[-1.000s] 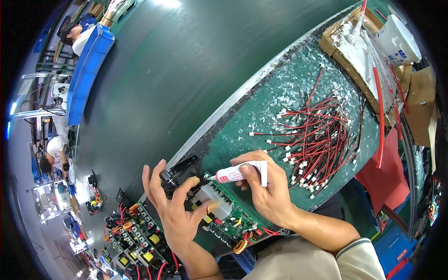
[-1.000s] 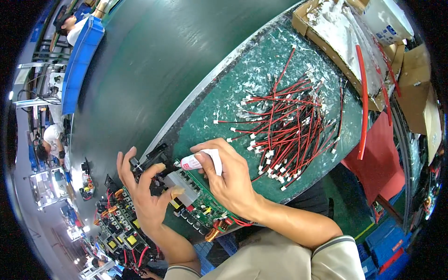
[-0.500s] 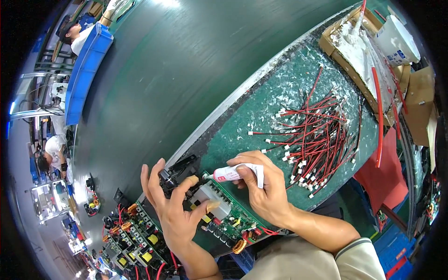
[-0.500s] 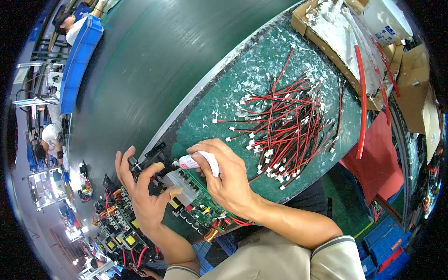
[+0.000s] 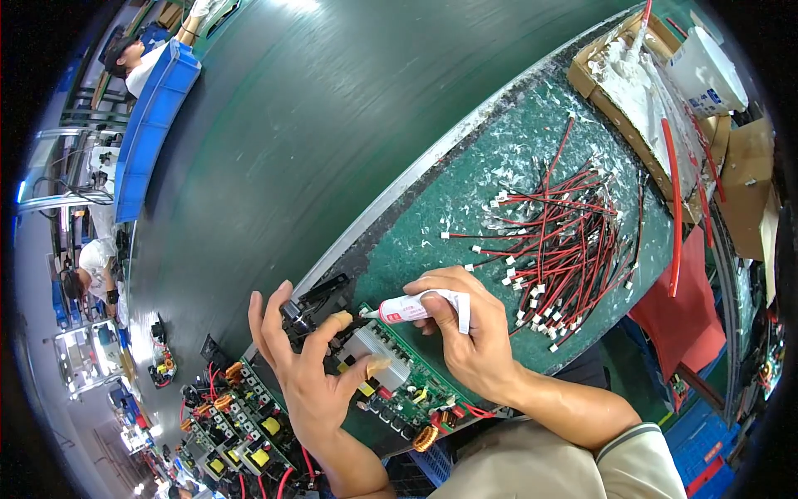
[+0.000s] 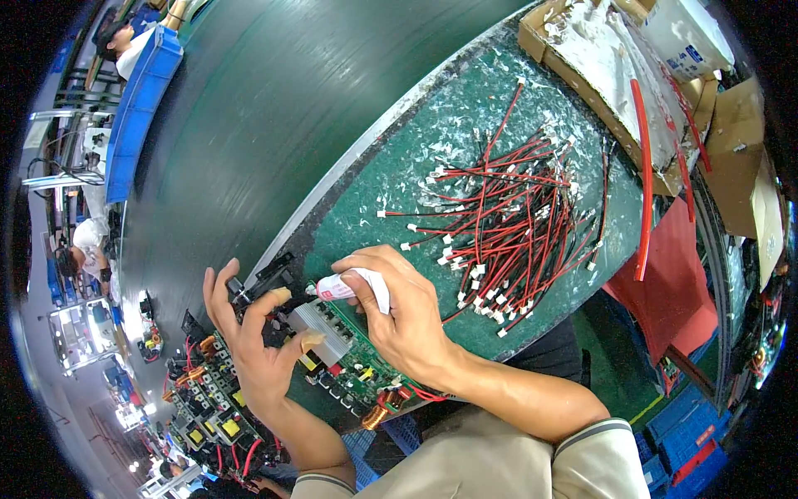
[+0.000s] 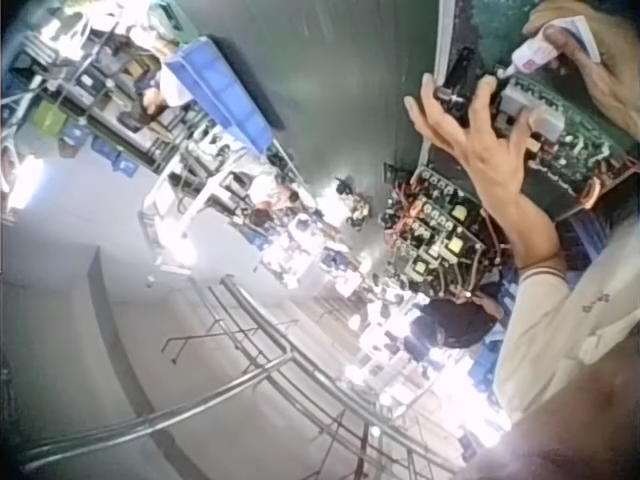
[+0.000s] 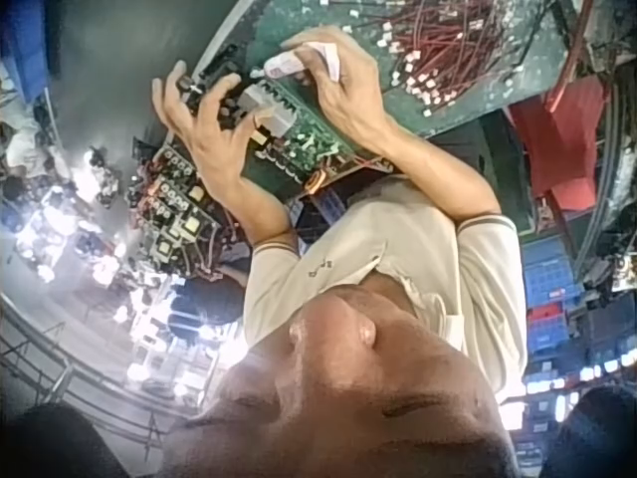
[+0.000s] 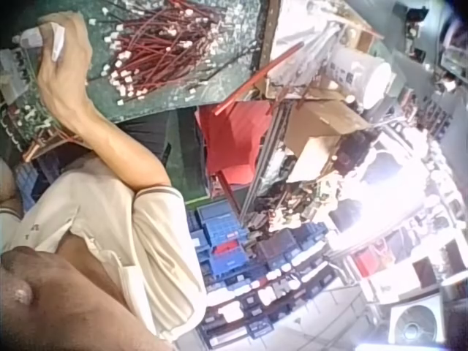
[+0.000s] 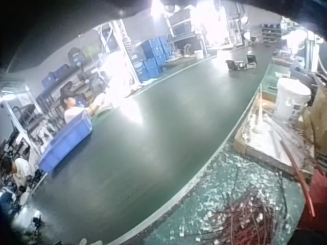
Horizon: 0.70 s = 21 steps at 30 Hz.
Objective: Apply adhesive and mount cooling fans onto printed circuit boards at an industrial workbench.
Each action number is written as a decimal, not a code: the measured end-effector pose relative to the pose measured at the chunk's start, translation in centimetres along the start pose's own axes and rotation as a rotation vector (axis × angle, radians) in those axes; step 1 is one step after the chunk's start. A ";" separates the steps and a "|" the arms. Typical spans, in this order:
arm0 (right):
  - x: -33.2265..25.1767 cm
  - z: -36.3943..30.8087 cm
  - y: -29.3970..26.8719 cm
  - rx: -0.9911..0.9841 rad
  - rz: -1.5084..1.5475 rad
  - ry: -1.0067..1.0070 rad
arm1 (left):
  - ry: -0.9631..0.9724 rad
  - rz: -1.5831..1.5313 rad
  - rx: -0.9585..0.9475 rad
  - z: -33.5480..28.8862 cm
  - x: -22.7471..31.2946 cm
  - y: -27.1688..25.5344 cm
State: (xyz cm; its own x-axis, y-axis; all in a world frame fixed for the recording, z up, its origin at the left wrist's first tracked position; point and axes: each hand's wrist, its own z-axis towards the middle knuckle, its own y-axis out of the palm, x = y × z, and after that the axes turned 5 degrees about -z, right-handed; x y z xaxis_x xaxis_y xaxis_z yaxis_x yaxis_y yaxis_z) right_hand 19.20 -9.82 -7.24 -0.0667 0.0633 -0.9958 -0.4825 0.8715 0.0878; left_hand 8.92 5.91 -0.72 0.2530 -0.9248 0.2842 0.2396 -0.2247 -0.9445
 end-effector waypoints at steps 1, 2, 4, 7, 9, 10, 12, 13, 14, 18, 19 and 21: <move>0.1 0.0 0.0 0.003 -0.007 -0.010 | 0.002 0.004 0.000 0.0 0.0 0.0; 0.2 0.0 0.0 0.007 -0.013 -0.021 | 0.002 0.003 -0.001 0.1 0.0 0.0; 0.0 0.1 0.0 0.004 0.005 -0.014 | -0.005 -0.003 0.001 0.1 0.1 0.0; 0.1 0.1 -0.1 0.000 0.010 -0.011 | 0.004 0.015 -0.007 0.1 0.0 0.1; 0.3 0.0 -0.4 0.003 -0.007 -0.014 | 0.005 0.009 -0.010 0.1 0.2 0.3; 0.3 0.0 -0.4 0.012 -0.039 -0.047 | 0.003 0.006 -0.010 0.1 0.2 0.2; 0.1 0.0 -0.4 0.021 -0.078 -0.081 | 0.000 0.005 -0.003 0.1 0.4 0.1; 0.0 0.1 -0.5 0.033 -0.183 -0.199 | -0.004 0.005 0.005 0.1 0.7 0.2; -0.1 0.2 -0.6 0.043 -0.290 -0.317 | -0.005 -0.007 0.011 0.0 0.7 0.1; -3.5 1.5 -3.5 0.118 -0.229 -0.185 | -0.044 0.051 -0.058 -0.3 0.1 -1.4; -4.9 3.0 -4.2 0.135 -0.219 -0.047 | -0.086 0.056 -0.035 -0.7 -0.1 -1.7; -5.7 6.5 -6.8 0.191 -0.318 0.032 | -0.148 0.092 0.024 -1.1 -0.1 -1.6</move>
State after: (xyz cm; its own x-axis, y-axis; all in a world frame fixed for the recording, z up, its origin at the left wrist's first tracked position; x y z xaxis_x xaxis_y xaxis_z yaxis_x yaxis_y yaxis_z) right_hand 28.57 -12.97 -2.31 0.0316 -0.2379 -0.9708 -0.3122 0.9203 -0.2357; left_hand 7.44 5.99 0.59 0.4102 -0.8853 0.2191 0.2306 -0.1318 -0.9641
